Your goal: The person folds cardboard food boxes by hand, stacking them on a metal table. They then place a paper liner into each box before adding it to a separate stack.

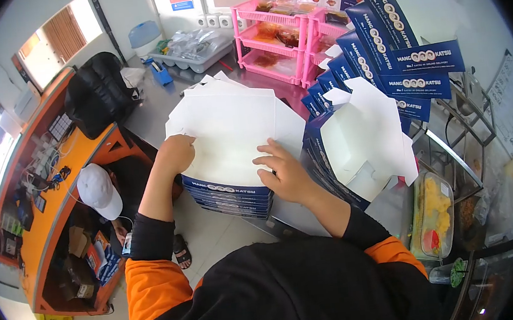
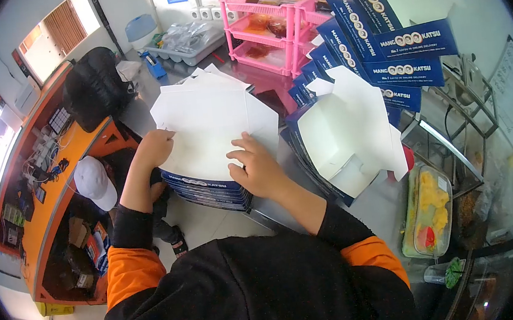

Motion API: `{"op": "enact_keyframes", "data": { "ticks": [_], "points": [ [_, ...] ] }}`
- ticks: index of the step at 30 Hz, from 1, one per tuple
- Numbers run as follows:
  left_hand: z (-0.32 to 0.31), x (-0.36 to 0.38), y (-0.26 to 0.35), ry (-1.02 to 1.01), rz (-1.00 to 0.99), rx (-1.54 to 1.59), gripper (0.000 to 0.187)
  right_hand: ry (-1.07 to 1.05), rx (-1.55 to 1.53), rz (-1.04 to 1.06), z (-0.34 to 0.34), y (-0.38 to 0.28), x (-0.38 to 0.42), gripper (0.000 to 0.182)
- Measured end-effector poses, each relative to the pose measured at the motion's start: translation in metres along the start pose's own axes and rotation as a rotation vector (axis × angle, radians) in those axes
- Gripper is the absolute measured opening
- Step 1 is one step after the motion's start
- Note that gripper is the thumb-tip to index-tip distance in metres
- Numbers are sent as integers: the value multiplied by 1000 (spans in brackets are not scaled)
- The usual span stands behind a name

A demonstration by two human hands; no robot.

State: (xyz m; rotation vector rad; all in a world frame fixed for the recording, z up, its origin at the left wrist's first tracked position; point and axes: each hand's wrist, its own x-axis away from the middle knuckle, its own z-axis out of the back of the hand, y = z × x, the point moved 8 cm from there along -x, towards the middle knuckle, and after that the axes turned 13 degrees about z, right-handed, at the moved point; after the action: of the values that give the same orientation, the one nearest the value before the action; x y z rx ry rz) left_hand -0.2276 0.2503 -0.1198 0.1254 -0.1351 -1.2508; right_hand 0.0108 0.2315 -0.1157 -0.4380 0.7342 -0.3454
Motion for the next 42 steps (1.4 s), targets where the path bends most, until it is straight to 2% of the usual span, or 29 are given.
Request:
{"op": "enact_keyframes", "data": {
  "ticks": [1,4,6,7,8,13,15,21,27,30,31,34,36,38,39,42],
  "points": [
    [0,2,-2,-24,36,44,35,83,-45,-26,3,2,2,35],
    [-15,21,-23,-193,352,1431,42,297,-170,-100,7,14,15,46],
    [-40,22,-13,-191,141,1766,49,396,-243,-148,2,35,28,54],
    [-48,27,-6,-194,35,1926,52,421,-487,-196,-13,54,29,54],
    [-48,32,1,-136,-99,1809,58,432,-520,-211,-18,66,35,53],
    [-53,17,26,6,-240,1741,52,504,-719,-233,0,82,15,53],
    [-54,17,27,33,-245,1686,50,515,-764,-246,-1,86,15,55],
    [-56,27,24,127,-260,1602,49,481,-583,-84,-1,85,23,56],
    [-54,27,25,151,-261,1564,49,513,-683,-120,0,87,23,55],
    [-52,27,25,161,-311,1538,53,479,-585,-169,3,90,23,55],
    [-52,28,25,166,-337,1526,55,481,-436,-151,13,85,27,56],
    [-54,31,21,157,-360,1624,77,495,63,-81,52,46,49,58],
    [-38,43,18,223,-337,1480,77,498,458,-26,84,15,65,61],
    [-26,57,17,273,-301,1336,78,526,701,-237,104,29,84,64],
    [-24,60,19,326,-330,1345,77,550,768,-268,112,28,82,45],
    [-9,78,29,573,-368,1206,73,63,542,-573,85,90,91,22]
  ]
}}
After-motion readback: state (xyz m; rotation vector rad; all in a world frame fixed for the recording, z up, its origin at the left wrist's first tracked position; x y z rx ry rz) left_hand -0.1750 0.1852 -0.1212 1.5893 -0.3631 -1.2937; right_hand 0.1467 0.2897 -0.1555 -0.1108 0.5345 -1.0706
